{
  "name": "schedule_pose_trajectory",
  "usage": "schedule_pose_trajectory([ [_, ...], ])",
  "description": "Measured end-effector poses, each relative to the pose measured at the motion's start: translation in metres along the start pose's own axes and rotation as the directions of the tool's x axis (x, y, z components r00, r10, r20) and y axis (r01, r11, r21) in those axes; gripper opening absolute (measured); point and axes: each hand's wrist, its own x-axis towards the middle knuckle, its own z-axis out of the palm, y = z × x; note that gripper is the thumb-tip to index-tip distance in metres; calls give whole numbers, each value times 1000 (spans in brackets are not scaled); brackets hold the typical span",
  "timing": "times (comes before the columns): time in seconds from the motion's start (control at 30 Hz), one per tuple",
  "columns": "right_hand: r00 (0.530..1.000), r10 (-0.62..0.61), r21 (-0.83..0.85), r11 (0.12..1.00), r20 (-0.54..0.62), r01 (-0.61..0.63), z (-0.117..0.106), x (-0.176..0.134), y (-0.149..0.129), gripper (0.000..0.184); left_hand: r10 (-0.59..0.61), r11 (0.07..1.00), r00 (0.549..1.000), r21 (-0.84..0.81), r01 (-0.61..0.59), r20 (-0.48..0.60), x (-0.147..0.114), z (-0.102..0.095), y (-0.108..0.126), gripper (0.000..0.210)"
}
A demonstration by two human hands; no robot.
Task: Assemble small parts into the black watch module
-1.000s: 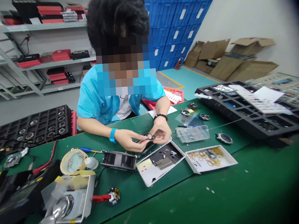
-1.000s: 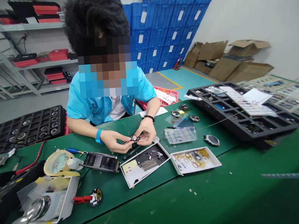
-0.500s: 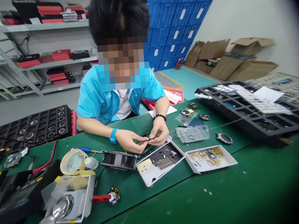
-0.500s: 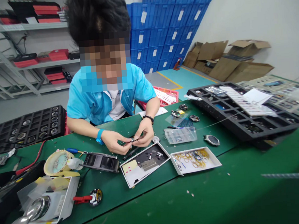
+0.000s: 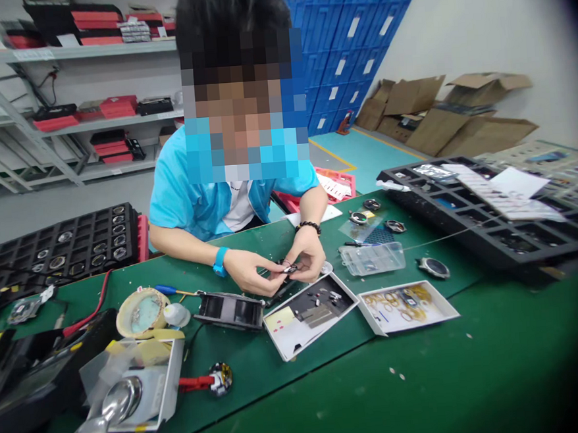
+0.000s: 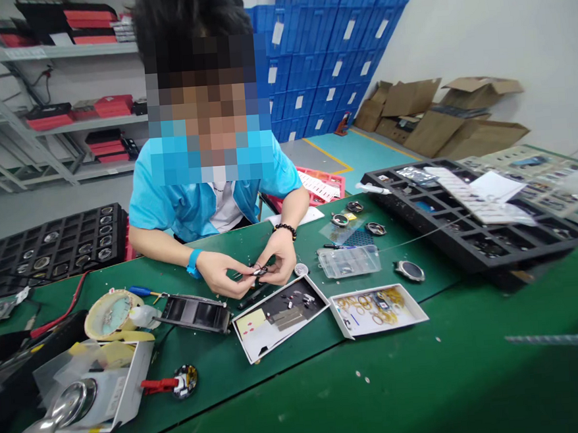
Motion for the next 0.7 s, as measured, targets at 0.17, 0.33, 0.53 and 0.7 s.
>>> schedule_pose_trajectory([
  [0.17,993,100,104,990,-65,-93,10,-1,3,18,59,998,998,-38,-58,32,-3,-8,-1,22],
  [0.33,997,46,186,982,-65,-33,14,-9,10,18,36,997,997,-76,-31,72,-7,-10,1,25],
  [0.53,996,-62,123,990,-60,69,20,-5,22,20,79,997,997,10,-79,19,-8,-10,0,17],
  [0.7,967,-252,52,967,33,250,1,14,19,24,102,952,992,281,-119,74,-2,-7,7,15],
])
